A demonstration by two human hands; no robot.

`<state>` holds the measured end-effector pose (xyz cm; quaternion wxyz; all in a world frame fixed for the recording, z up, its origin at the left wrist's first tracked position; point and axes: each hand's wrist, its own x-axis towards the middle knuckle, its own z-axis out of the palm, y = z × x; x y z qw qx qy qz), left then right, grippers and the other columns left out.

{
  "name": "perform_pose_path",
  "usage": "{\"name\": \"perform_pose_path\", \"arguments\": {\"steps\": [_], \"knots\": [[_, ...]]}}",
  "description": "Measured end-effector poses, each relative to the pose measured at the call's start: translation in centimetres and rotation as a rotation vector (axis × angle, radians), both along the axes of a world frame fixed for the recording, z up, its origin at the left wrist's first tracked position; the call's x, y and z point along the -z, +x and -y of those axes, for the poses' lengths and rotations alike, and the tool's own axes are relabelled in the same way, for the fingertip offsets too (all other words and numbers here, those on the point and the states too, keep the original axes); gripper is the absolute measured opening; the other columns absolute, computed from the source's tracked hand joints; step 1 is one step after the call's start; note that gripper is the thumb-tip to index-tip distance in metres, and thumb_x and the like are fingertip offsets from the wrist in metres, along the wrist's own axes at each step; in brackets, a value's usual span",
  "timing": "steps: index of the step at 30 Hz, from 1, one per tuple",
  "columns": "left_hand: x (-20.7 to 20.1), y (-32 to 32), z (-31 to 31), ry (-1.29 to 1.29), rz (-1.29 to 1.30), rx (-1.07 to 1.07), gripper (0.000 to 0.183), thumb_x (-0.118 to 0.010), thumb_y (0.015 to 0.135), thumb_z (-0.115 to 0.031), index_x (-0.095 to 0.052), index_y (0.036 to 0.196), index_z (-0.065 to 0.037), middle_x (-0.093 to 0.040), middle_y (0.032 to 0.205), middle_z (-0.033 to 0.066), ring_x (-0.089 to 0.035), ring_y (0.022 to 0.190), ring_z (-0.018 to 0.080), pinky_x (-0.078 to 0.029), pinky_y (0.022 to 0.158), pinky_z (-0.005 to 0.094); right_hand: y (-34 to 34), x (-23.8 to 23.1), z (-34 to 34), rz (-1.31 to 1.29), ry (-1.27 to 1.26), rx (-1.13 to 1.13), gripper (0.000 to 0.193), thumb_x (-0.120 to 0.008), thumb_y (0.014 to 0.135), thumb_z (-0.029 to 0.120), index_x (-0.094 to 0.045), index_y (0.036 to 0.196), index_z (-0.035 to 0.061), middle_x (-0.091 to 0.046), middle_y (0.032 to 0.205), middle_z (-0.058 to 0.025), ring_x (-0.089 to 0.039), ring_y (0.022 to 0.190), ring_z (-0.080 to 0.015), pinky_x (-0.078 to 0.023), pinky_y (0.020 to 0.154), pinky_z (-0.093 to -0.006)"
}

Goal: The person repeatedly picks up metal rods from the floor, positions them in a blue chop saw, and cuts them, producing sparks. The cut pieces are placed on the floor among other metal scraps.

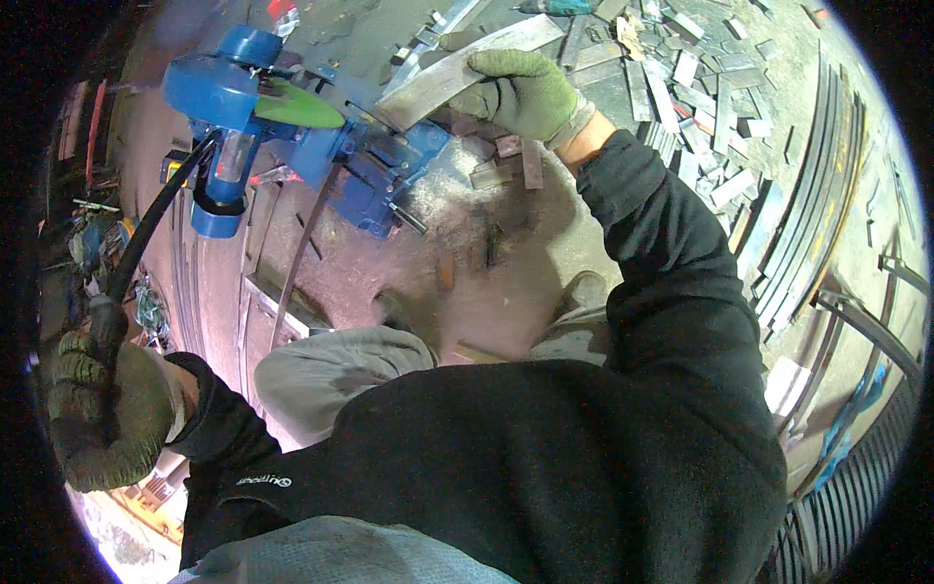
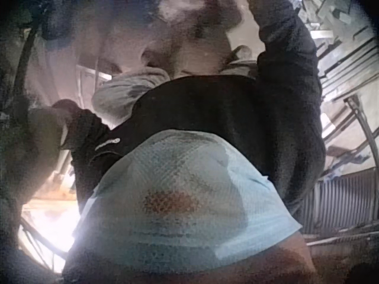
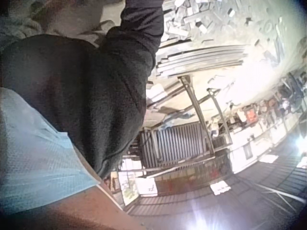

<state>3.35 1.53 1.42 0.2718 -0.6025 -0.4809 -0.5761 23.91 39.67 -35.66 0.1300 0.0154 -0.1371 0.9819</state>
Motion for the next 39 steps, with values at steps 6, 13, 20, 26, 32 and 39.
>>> {"name": "perform_pose_path", "arguments": {"steps": [6,13,20,26,32,39], "knots": [[0.3,0.1,-0.1,-0.001,0.006,-0.036,0.03,-0.082,0.114,-0.017,-0.06,0.129,-0.003,-0.061,0.088,0.0066,-0.062,0.073,0.021,-0.051,0.064,0.0334,3.0,0.0,0.1,-0.052,-0.033,0.133,0.039,-0.066,0.123,0.01,-0.067,0.154,-0.0127,-0.081,0.15,-0.031,-0.082,0.139,-0.0368,-0.074,0.113,-0.0431],[1.0,-0.1,-0.4,-0.015,0.028,-0.055,0.029,-0.081,0.114,-0.017,-0.061,0.129,-0.002,-0.062,0.09,0.0073,-0.063,0.075,0.0212,-0.052,0.065,0.0336,4.0,-0.5,0.7,0.038,-0.06,0.186,0.04,-0.061,0.123,0.015,-0.069,0.153,-0.011,-0.086,0.14,-0.0287,-0.087,0.13,-0.0372,-0.073,0.112,-0.0478],[3.4,-0.6,-0.7,-0.074,0.08,-0.157,0.028,-0.081,0.115,-0.017,-0.062,0.13,-0.002,-0.064,0.091,0.008,-0.065,0.076,0.0214,-0.053,0.066,0.0338,6.4,10.9,0.5,0.775,0.983,0.036,0.026,-0.08,0.115,0.021,-0.085,0.13,0.0002,-0.091,0.118,-0.0177,-0.091,0.106,-0.0328,-0.072,0.085,-0.0496],[5.2,-0.9,-0.6,-0.129,0.12,-0.206,0.028,-0.081,0.115,-0.017,-0.063,0.13,-0.001,-0.065,0.092,0.0086,-0.066,0.077,0.0215,-0.054,0.067,0.0339,12.2,24.7,-3.3,1.145,2.284,-0.333,0.026,-0.092,0.096,0.023,-0.089,0.121,0.0175,-0.089,0.115,-0.0218,-0.087,0.112,-0.0493,-0.069,0.093,-0.0588],[6.2,-0.9,-0.5,-0.167,0.139,-0.234,0.027,-0.08,0.116,-0.017,-0.064,0.131,-0.001,-0.066,0.093,0.0093,-0.067,0.078,0.0216,-0.055,0.068,0.0341,16.7,29.8,-6.9,1.64,1.81,-0.362,0.049,-0.064,0.116,0.044,-0.093,0.134,0.0096,-0.087,0.139,-0.0259,-0.084,0.134,-0.0459,-0.066,0.111,-0.0552],[6.6,-0.9,-0.3,-0.204,0.153,-0.255,0.027,-0.08,0.116,-0.017,-0.066,0.131,0.0,-0.068,0.095,0.01,-0.068,0.08,0.0218,-0.056,0.07,0.0343,18.2,26.2,-5.6,1.942,1.405,-0.191,0.046,-0.072,0.112,0.039,-0.092,0.139,0.0088,-0.087,0.146,-0.0244,-0.082,0.141,-0.0424,-0.064,0.117,-0.0513]]}}
